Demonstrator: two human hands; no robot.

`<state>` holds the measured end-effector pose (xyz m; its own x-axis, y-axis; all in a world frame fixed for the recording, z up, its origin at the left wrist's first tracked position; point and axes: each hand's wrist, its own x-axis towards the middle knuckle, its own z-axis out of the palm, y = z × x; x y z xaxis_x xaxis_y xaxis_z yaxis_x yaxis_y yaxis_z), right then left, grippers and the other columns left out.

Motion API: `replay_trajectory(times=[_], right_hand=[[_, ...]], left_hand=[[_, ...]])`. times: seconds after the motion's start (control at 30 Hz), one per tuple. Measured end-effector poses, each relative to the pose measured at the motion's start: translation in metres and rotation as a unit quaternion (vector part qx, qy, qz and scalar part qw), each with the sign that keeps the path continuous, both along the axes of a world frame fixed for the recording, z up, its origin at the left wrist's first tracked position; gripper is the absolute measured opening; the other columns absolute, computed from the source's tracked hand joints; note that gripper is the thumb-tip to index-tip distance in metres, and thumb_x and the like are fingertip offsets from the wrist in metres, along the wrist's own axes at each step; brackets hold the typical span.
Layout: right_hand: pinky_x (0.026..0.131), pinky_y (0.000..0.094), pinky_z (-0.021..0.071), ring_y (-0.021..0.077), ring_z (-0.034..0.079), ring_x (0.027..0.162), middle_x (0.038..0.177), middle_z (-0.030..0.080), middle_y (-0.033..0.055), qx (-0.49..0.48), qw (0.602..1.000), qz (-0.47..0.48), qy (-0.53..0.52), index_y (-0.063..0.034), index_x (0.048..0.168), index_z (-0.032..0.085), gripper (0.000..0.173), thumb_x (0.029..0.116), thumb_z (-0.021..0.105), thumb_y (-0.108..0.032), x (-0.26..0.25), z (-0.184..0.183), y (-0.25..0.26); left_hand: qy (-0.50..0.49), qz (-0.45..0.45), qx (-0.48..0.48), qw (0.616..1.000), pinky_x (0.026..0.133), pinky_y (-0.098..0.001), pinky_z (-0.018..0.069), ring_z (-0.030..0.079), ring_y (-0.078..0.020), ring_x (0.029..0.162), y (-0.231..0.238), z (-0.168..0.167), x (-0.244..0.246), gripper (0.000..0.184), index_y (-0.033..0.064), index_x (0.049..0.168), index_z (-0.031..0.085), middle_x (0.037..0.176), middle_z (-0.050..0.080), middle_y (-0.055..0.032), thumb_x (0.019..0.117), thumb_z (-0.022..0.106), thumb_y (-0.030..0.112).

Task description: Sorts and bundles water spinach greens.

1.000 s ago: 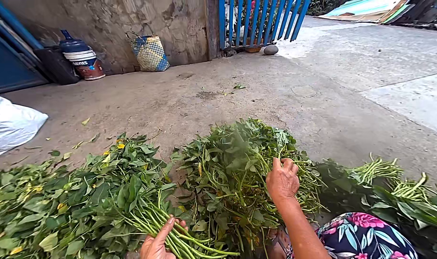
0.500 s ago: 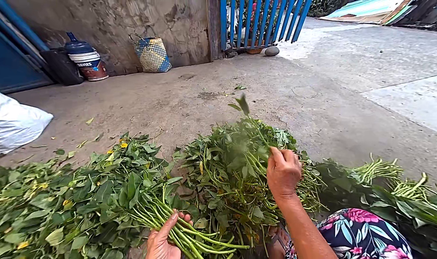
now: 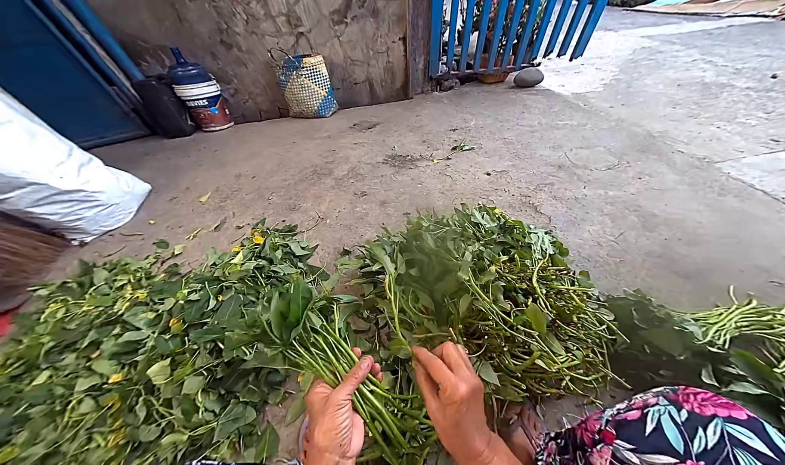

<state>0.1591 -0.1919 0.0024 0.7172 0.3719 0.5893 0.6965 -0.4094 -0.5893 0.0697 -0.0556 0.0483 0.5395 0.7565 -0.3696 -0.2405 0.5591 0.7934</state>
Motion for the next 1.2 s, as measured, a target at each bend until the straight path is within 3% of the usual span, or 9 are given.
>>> replay_trajectory(times=[0.27, 0.43, 0.53, 0.63, 0.77, 0.83, 0.97, 1.03, 1.2], right_hand=[[0.058, 0.0264, 0.0528, 0.0153, 0.062, 0.076, 0.081, 0.061, 0.0016, -0.027, 0.996, 0.08, -0.037, -0.0184, 0.105, 0.08, 0.018, 0.0948, 0.064, -0.017, -0.034, -0.007, 0.016], [0.079, 0.035, 0.0606, 0.0163, 0.07, 0.097, 0.107, 0.073, 0.003, -0.034, 0.975, 0.163, 0.148, -0.0154, 0.135, 0.068, 0.04, 0.0968, 0.062, -0.026, -0.034, 0.009, 0.018], [0.078, 0.0262, 0.0624, 0.0104, 0.071, 0.092, 0.102, 0.073, 0.0032, 0.134, 0.925, 0.189, 0.302, -0.0113, 0.115, 0.078, 0.022, 0.0937, 0.073, -0.016, -0.035, 0.012, 0.027], [0.074, 0.0253, 0.0635, 0.0128, 0.072, 0.091, 0.098, 0.073, 0.006, 0.229, 0.918, 0.19, 0.261, -0.0049, 0.095, 0.079, 0.009, 0.0881, 0.074, -0.001, -0.039, 0.009, 0.032], [0.085, 0.0258, 0.0567, 0.0102, 0.065, 0.101, 0.101, 0.069, -0.0024, 0.073, 0.979, 0.15, 0.116, -0.0168, 0.088, 0.075, 0.006, 0.0914, 0.072, -0.021, -0.037, 0.0, 0.014], [0.088, 0.0297, 0.0561, 0.0142, 0.063, 0.108, 0.111, 0.067, 0.0019, 0.023, 0.984, 0.133, 0.115, -0.0169, 0.092, 0.074, 0.016, 0.0932, 0.072, -0.033, -0.033, 0.001, 0.007], [0.079, 0.0364, 0.0588, 0.0165, 0.065, 0.095, 0.117, 0.064, 0.0096, -0.064, 0.936, 0.204, 0.279, -0.015, 0.129, 0.068, 0.037, 0.0975, 0.063, -0.035, -0.024, 0.022, 0.012], [0.08, 0.0416, 0.0572, 0.0212, 0.065, 0.091, 0.116, 0.064, 0.0124, -0.106, 0.895, 0.234, 0.364, -0.0124, 0.134, 0.062, 0.039, 0.0994, 0.056, -0.031, -0.019, 0.027, 0.018], [0.066, 0.0453, 0.0574, 0.0278, 0.069, 0.084, 0.09, 0.066, 0.0128, -0.203, 0.924, 0.232, 0.225, -0.0052, 0.094, 0.065, 0.029, 0.102, 0.044, -0.024, -0.036, 0.019, 0.002]], left_hand=[[0.043, 0.002, 0.091, 0.995, 0.073, -0.04, 0.0644, 0.074, -0.0289, 0.078, 0.006, -0.004, -0.009, 0.037, -0.0148, 0.109, 0.061, 0.093, 0.072, -0.0258, 0.0753, 0.077, -0.016], [0.069, -0.001, 0.097, 0.993, 0.074, -0.0397, 0.0648, 0.074, -0.027, 0.081, 0.009, -0.001, -0.011, 0.044, -0.0131, 0.109, 0.061, 0.093, 0.072, -0.0229, 0.0694, 0.079, -0.018], [0.066, 0.005, 0.083, 0.994, 0.074, -0.0384, 0.0645, 0.074, -0.026, 0.081, 0.004, 0.002, -0.009, 0.045, -0.0132, 0.108, 0.061, 0.091, 0.072, -0.0229, 0.0678, 0.079, -0.019], [0.063, 0.028, 0.072, 0.995, 0.072, -0.038, 0.0644, 0.073, -0.0256, 0.078, 0.002, 0.003, -0.008, 0.042, -0.0131, 0.108, 0.062, 0.09, 0.072, -0.0228, 0.0702, 0.078, -0.019], [0.062, 0.075, 0.076, 0.992, 0.06, -0.0392, 0.063, 0.069, -0.0271, 0.063, 0.018, 0.0, -0.012, 0.032, -0.0134, 0.108, 0.06, 0.081, 0.07, -0.0231, 0.0785, 0.073, -0.018], [0.071, 0.075, 0.084, 0.991, 0.059, -0.0389, 0.063, 0.07, -0.0268, 0.063, 0.022, 0.001, -0.015, 0.031, -0.0131, 0.106, 0.06, 0.08, 0.07, -0.0225, 0.0782, 0.072, -0.019], [0.064, 0.012, 0.106, 0.992, 0.07, -0.0387, 0.0646, 0.073, -0.0254, 0.077, 0.009, 0.001, -0.012, 0.042, -0.0124, 0.106, 0.061, 0.089, 0.072, -0.0215, 0.0675, 0.075, -0.019], [0.068, -0.007, 0.118, 0.991, 0.074, -0.0373, 0.0646, 0.074, -0.0243, 0.082, 0.003, -0.001, -0.01, 0.045, -0.0124, 0.106, 0.062, 0.091, 0.073, -0.0211, 0.0645, 0.078, -0.02], [0.07, 0.045, 0.106, 0.991, 0.065, -0.0379, 0.0632, 0.072, -0.0277, 0.07, 0.014, -0.004, -0.012, 0.032, -0.0145, 0.105, 0.059, 0.084, 0.071, -0.0237, 0.0761, 0.071, -0.02]])
